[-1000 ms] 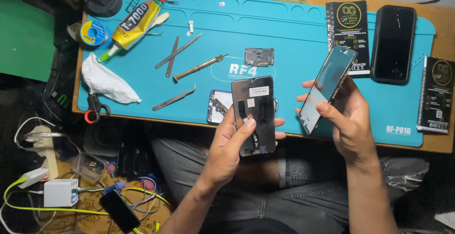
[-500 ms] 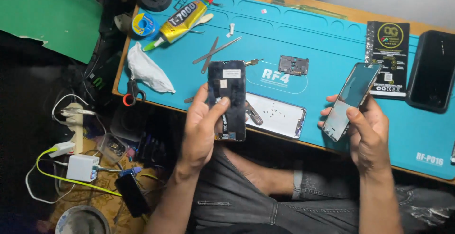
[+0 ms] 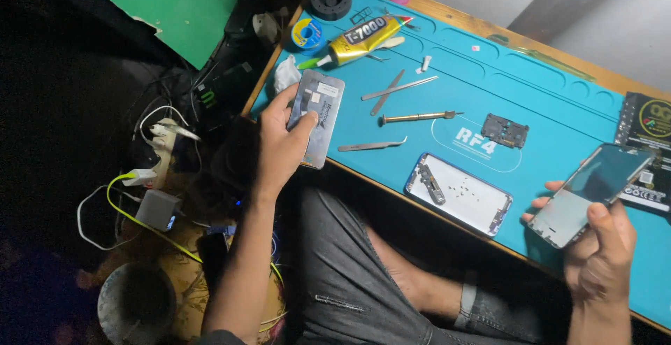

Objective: A person is repairing a smartphone by removing old adhesive from the frame and preparing it for a screen replacement.

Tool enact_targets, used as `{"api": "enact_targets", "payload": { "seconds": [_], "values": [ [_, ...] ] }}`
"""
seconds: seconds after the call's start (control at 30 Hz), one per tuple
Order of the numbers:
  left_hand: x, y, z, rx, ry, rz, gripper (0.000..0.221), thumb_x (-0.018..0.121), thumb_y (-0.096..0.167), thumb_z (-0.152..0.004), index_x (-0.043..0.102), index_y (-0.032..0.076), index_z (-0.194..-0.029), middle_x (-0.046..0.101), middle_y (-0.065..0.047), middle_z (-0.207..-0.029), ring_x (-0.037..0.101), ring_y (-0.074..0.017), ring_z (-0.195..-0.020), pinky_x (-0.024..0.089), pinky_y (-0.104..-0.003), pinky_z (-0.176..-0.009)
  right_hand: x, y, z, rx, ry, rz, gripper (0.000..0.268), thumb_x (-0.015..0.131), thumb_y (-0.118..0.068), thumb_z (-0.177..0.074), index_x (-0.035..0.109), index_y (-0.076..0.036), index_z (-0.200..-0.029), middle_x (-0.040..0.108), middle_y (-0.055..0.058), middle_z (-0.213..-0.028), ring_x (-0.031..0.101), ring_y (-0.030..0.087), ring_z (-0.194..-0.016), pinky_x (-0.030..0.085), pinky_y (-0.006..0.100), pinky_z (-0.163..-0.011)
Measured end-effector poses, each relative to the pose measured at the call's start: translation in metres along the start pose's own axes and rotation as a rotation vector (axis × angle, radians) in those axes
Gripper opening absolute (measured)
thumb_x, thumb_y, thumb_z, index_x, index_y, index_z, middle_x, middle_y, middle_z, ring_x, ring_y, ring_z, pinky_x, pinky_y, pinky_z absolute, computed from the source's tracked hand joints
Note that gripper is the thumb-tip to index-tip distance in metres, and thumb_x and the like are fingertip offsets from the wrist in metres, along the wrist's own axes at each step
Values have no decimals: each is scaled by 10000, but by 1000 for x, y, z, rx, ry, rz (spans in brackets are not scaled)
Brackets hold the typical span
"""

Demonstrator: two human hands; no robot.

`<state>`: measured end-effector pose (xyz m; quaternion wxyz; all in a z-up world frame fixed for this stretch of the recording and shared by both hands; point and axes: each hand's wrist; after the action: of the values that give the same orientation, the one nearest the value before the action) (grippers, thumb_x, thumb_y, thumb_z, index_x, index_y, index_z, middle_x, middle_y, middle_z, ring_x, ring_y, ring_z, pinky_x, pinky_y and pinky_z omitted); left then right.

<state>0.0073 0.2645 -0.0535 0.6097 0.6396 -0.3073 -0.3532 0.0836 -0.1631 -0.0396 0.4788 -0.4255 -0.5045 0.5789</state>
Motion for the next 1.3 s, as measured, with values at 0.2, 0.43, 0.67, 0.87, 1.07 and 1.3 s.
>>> {"api": "enact_targets", "payload": {
  "seconds": [0.2,0.43,0.67,0.87,1.07,1.3],
  "values": [
    [-9,-4,-10,38,-16,-135,559,612,-28,-870,588,-66,-1427,793,-261,-1168,771,-230,-919,635,-304,-789,-4,10,-2,2,5,22,625,389,-230,-1108,336,21,-1678,513,318,-1440,588,407,-1165,555,570,-929],
    [5,-9,-17,-59,-102,-98,525,632,-21,-888,589,1,-1411,806,-215,-1112,781,-211,-878,648,-298,-749,-3,9,-3,15,11,20,612,394,-231,-1112,337,11,-1671,512,306,-1442,585,392,-1168,557,565,-932],
    [2,-2,-18,52,-44,-149,492,644,-35,-883,610,-9,-1373,791,-175,-1028,729,-191,-843,616,-294,-741,-2,8,-3,19,2,24,631,395,-239,-1100,336,10,-1677,513,302,-1425,586,396,-1168,557,571,-935],
    [13,2,-11,-82,-117,-47,541,623,-29,-901,553,-12,-1437,795,-238,-1128,769,-208,-894,634,-289,-756,-4,11,-4,20,-2,9,628,406,-232,-1103,343,5,-1681,526,302,-1424,595,380,-1151,562,556,-932],
    [5,19,-8,21,31,-384,462,638,-11,-881,643,46,-1339,795,-113,-900,700,-172,-699,587,-321,-643,-6,14,-5,13,-10,5,609,404,-220,-1114,355,0,-1679,534,290,-1421,606,374,-1156,574,533,-921],
    [10,-8,-27,-10,-83,-455,473,670,-11,-870,670,42,-1340,805,-161,-995,774,-253,-797,628,-368,-720,-7,15,-4,28,2,-29,586,425,-229,-1116,375,-25,-1663,557,268,-1412,624,346,-1145,587,514,-920]
  ]
}}
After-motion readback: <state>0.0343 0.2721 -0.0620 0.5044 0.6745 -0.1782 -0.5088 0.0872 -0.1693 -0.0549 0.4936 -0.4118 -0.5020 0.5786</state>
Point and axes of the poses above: each hand's wrist, its own z-axis away from the middle knuckle, its own x-axis out of the palm, y = z × x
